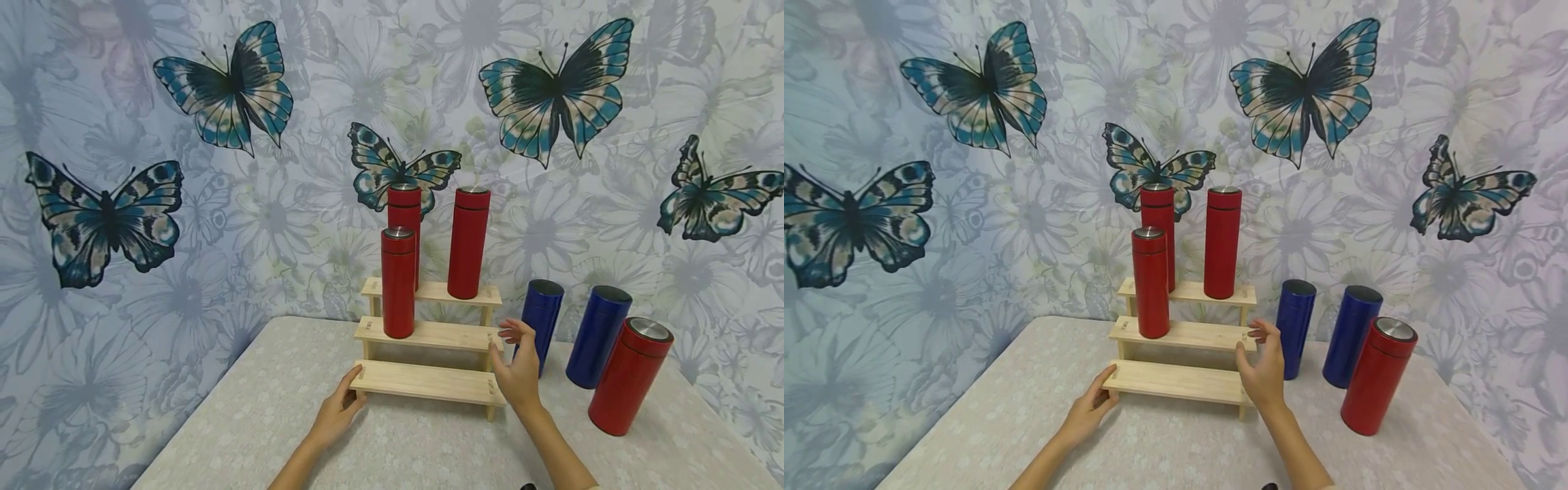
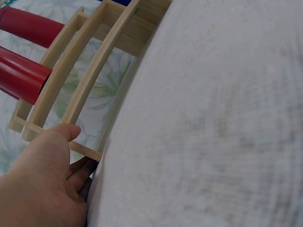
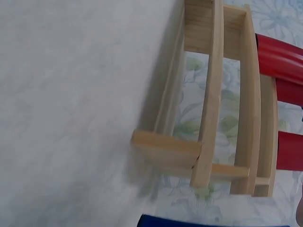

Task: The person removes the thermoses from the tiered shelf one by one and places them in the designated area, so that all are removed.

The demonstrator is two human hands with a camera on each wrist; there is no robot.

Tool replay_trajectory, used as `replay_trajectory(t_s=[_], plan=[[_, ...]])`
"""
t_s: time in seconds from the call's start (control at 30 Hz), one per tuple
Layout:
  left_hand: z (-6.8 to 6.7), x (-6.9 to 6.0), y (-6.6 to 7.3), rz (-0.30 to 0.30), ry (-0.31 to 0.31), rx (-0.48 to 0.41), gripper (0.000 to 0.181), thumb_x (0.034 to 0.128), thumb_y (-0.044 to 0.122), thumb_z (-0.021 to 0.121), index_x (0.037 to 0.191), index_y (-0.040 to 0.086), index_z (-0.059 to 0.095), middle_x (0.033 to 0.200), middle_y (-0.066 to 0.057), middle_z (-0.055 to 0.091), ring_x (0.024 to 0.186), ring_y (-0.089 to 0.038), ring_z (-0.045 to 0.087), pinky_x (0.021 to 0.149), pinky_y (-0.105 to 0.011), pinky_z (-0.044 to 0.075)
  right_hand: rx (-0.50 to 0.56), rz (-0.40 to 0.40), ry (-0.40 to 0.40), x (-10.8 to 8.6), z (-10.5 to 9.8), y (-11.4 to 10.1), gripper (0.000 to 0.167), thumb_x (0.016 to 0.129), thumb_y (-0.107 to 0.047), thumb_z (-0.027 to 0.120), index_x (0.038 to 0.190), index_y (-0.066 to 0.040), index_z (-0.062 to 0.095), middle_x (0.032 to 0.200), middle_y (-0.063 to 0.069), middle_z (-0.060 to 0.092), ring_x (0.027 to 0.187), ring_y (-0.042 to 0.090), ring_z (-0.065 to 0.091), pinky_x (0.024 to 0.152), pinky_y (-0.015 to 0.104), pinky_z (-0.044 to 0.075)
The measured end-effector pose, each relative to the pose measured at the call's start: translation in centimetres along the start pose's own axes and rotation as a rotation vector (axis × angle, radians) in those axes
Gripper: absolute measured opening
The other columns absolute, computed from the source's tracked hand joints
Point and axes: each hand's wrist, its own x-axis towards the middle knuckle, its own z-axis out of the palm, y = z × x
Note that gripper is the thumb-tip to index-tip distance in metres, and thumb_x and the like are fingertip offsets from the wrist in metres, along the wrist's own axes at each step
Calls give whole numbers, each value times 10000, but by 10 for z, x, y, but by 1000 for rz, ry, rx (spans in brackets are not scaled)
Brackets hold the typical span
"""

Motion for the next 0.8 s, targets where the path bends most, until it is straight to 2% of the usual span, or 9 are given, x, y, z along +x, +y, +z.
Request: replay_trajectory(t_s=[0.13,0.2,0.5,0.67,0.8], plan=[[-2,-4,16,11,4,-26,568,930,73,544,1432,44,280,1315,-388,356,1111,-505,473,880,-589,404,38,26,-26,7,18,5,558,737,124,648,1231,66,396,1097,192,539,933,305,528,768,312,398],[-3,-4,19,17,8,-25,567,928,69,544,1429,36,281,1313,-390,357,1106,-507,476,875,-591,407,62,27,-35,12,25,5,560,752,86,657,1245,55,392,1112,184,539,953,300,525,782,320,403],[4,4,-15,21,-6,6,592,939,167,550,1454,163,259,1372,-330,334,1138,-460,478,883,-541,433,71,-13,-65,43,49,1,613,759,19,678,1280,36,355,1146,212,498,973,356,517,798,370,410],[4,4,-18,13,-8,11,593,941,184,546,1457,177,253,1373,-326,335,1146,-461,471,890,-541,428,110,-2,-117,57,60,2,720,753,-3,718,1341,19,303,1198,247,445,1033,402,488,859,479,405],[2,3,-10,31,-18,0,595,942,156,542,1456,127,243,1357,-350,336,1135,-473,473,874,-547,436,153,45,-153,64,69,1,810,752,-60,751,1394,-14,259,1271,250,400,1104,411,456,911,517,374]])
